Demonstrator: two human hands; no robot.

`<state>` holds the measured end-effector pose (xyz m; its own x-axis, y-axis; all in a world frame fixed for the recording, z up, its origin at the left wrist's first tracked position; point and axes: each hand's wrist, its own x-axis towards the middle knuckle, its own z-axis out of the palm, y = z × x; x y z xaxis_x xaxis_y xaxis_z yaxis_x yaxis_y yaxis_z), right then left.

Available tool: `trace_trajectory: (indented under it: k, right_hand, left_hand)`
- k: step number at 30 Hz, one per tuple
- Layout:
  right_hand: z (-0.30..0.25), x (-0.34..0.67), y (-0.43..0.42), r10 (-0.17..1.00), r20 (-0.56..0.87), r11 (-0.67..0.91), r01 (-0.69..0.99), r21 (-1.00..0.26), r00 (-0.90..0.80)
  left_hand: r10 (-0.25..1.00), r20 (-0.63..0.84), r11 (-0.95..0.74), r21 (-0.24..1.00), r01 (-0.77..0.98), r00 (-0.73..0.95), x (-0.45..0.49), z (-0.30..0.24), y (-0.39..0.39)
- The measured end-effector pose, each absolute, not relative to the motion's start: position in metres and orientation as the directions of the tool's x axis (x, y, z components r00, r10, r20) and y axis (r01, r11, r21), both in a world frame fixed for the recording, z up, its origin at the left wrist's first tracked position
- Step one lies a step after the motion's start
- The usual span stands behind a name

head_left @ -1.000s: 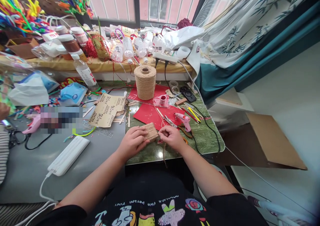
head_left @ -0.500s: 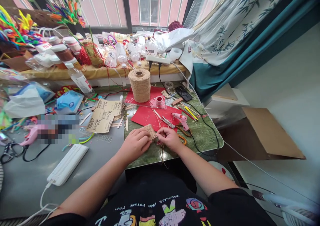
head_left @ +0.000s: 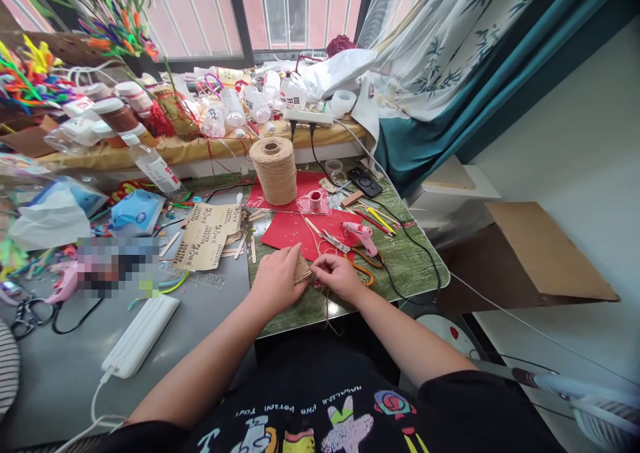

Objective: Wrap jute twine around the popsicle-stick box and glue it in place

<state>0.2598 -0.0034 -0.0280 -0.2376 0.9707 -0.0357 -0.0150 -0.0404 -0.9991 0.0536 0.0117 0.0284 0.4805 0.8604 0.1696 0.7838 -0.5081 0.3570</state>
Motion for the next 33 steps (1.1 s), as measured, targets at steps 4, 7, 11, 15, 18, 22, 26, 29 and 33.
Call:
trace_trajectory:
  k: [4, 7, 11, 15, 18, 22, 26, 29, 33]
  right_hand:
    - [-0.013, 0.268, -0.007, 0.969, 0.031, 0.047, 0.062, -0.997, -0.245]
    - [-0.002, 0.272, -0.008, 0.955, 0.109, 0.156, 0.152, -0.976, -0.276]
    - [0.002, 0.264, -0.010, 0.929, 0.150, 0.225, 0.192, -0.955, -0.339]
    - [-0.002, 0.249, -0.012, 0.929, 0.191, 0.266, 0.212, -0.940, -0.318]
    - [-0.002, 0.243, -0.013, 0.903, 0.235, 0.329, 0.228, -0.916, -0.360]
    - [0.004, 0.244, -0.011, 0.873, 0.257, 0.391, 0.281, -0.876, -0.414]
    - [0.010, 0.249, -0.009, 0.849, 0.259, 0.435, 0.331, -0.837, -0.461]
    - [0.017, 0.249, -0.011, 0.836, 0.281, 0.457, 0.314, -0.832, -0.472]
    - [0.027, 0.247, -0.013, 0.811, 0.327, 0.502, 0.290, -0.815, -0.485]
  left_hand:
    - [0.884, 0.228, -0.462, 0.561, 0.687, 0.409, 0.038, 0.015, 0.007]
    - [0.902, 0.263, -0.422, 0.708, 0.566, 0.342, 0.031, 0.000, -0.004]
    - [0.891, 0.315, -0.434, 0.800, 0.414, 0.326, 0.028, -0.023, -0.014]
    - [0.887, 0.317, -0.418, 0.860, 0.292, 0.337, 0.019, -0.033, -0.012]
    - [0.876, 0.328, -0.421, 0.878, 0.227, 0.354, 0.010, -0.034, -0.009]
    - [0.886, 0.306, -0.400, 0.885, 0.239, 0.349, 0.003, -0.034, -0.008]
    - [0.893, 0.289, -0.384, 0.889, 0.250, 0.344, -0.001, -0.033, -0.008]
    - [0.897, 0.284, -0.379, 0.889, 0.256, 0.340, -0.004, -0.032, -0.009]
    - [0.904, 0.260, -0.358, 0.894, 0.269, 0.339, -0.006, -0.031, -0.009]
